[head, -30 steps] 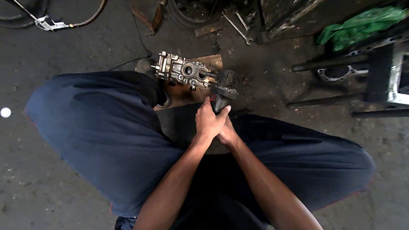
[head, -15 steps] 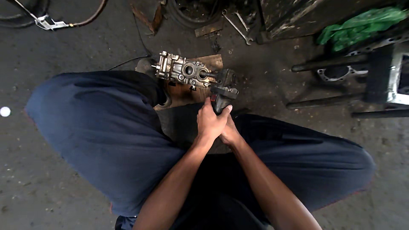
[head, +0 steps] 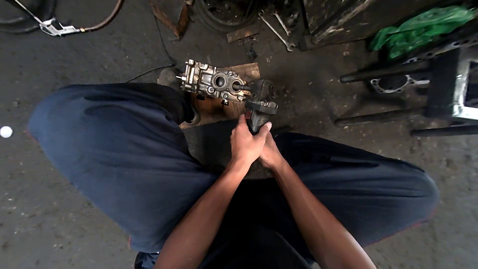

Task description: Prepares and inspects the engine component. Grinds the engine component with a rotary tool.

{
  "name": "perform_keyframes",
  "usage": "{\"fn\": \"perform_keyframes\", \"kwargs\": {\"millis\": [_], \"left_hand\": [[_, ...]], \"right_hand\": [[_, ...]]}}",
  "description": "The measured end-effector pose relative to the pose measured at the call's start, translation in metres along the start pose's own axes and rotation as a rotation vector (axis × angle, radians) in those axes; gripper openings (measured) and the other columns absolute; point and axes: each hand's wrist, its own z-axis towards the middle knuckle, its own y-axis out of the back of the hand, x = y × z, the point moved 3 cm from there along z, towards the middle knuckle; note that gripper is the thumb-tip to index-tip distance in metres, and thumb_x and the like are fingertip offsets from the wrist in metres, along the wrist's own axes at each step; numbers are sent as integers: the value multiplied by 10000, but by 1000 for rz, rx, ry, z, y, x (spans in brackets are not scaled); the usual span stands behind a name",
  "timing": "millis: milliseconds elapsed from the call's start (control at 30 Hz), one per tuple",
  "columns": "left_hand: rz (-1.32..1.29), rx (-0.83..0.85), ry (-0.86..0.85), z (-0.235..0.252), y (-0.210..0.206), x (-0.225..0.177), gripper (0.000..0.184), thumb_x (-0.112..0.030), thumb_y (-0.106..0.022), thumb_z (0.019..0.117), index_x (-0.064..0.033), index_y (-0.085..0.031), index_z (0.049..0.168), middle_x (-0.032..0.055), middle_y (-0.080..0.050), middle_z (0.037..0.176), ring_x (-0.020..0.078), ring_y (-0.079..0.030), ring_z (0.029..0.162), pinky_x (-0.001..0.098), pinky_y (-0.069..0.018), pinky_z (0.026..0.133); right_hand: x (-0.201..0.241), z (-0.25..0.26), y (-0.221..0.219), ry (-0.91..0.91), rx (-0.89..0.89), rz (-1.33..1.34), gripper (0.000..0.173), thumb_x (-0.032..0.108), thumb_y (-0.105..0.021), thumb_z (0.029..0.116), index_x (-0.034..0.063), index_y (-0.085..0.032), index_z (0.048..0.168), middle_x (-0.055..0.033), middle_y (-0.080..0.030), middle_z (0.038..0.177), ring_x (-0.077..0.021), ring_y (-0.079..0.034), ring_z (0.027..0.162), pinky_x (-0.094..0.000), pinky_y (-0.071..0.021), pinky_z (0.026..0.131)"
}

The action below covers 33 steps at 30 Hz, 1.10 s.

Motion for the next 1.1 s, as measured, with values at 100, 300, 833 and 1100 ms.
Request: {"fn": "perform_keyframes", "kwargs": {"millis": [100,300,833,1100], "left_hand": [[-2,1,0,-1,-1,0,642,-484,-750,914,-105,-558,1395,114,-723,1101,240,-704,1038,502,-576,915],[-3,-4,-3,-2,-3,0,644,-485,-745,917,-102,-554,1399,120,-722,1115,247,-702,1053,514,-573,925],[215,8,58,19,6,-1,679,-552,-705,924,-110,-551,1417,157,-715,1131,326,-688,1083,587,-544,920],[199,11,84,31,10,9,708,-543,-722,913,-121,-535,1449,155,-714,1163,328,-684,1109,590,-542,940]], "right_hand": [[-1,-1,2,11,6,1,428,97,-707,889,35,-561,1286,-84,-702,1079,-140,-693,1008,-336,-592,905],[-3,0,5,28,21,1,474,99,-722,875,29,-542,1308,-93,-698,1094,-150,-692,1023,-347,-593,914],[-21,20,-8,-90,16,149,418,94,-663,920,29,-529,1311,-88,-683,1091,-131,-676,1011,-326,-575,911],[-25,27,-12,-78,61,43,271,78,-607,967,18,-584,1231,-78,-679,1073,-120,-652,1028,-315,-548,938]]}}
